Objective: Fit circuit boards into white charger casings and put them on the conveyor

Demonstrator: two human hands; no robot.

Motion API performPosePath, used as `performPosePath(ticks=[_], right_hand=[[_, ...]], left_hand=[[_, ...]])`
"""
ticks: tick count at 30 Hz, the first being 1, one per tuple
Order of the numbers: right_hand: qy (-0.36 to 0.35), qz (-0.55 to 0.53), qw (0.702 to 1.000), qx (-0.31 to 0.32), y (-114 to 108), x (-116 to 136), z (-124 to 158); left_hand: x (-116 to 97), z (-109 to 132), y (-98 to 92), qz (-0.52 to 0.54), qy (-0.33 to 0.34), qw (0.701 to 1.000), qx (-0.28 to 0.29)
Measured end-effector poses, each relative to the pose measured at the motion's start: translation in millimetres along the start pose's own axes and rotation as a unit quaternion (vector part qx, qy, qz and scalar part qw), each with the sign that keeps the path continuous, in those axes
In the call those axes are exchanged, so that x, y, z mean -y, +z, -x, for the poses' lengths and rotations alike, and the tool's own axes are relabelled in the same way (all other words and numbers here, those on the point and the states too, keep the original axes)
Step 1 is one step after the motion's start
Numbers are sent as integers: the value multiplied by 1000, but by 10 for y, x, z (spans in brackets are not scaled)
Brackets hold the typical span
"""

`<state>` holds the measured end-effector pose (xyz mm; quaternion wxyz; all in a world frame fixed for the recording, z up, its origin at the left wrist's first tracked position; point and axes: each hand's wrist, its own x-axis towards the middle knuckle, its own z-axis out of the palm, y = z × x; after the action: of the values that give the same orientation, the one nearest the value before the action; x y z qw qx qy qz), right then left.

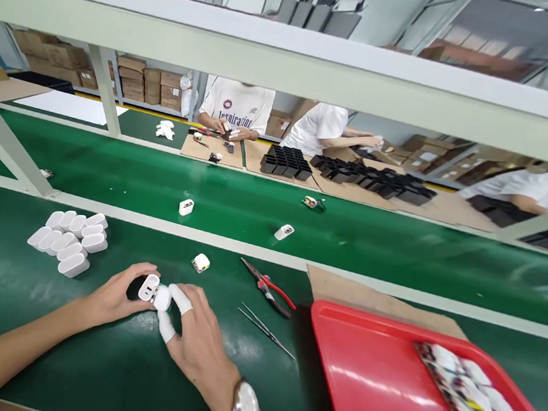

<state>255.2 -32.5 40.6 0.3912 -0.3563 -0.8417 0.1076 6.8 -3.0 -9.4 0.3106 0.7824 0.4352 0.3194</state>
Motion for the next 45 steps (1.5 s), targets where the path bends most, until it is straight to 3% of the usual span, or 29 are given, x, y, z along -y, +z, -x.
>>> performPosePath(ticks=[3, 5, 9, 13, 20, 27, 38, 45], right_hand=[[-27, 24, 999, 12, 81, 11, -74], [-38, 28, 999, 19, 107, 13, -105], [-23, 14, 1000, 10, 63, 0, -133], [-26, 13, 1000, -6, -32, -34, -134], [-35, 3, 998, 46, -9, -79, -52], [-63, 27, 995, 71, 80, -103, -29], [-59, 65, 989, 121, 84, -86, -105], [-59, 65, 986, 141, 106, -79, -122]], left_hand=[[-1, 49, 5, -15, 51, 999, -12], [-31, 57, -20, -8, 50, 999, -8], [-119, 20, -163, 34, 19, 998, 55], [-164, -5, -273, 1, 17, 995, 97], [-136, 82, -72, 20, -25, 999, 12], [-183, 140, -67, -9, 4, 999, 38], [-196, 121, -104, -43, 31, 998, 29], [-127, 139, -79, -20, 10, 998, 51]])
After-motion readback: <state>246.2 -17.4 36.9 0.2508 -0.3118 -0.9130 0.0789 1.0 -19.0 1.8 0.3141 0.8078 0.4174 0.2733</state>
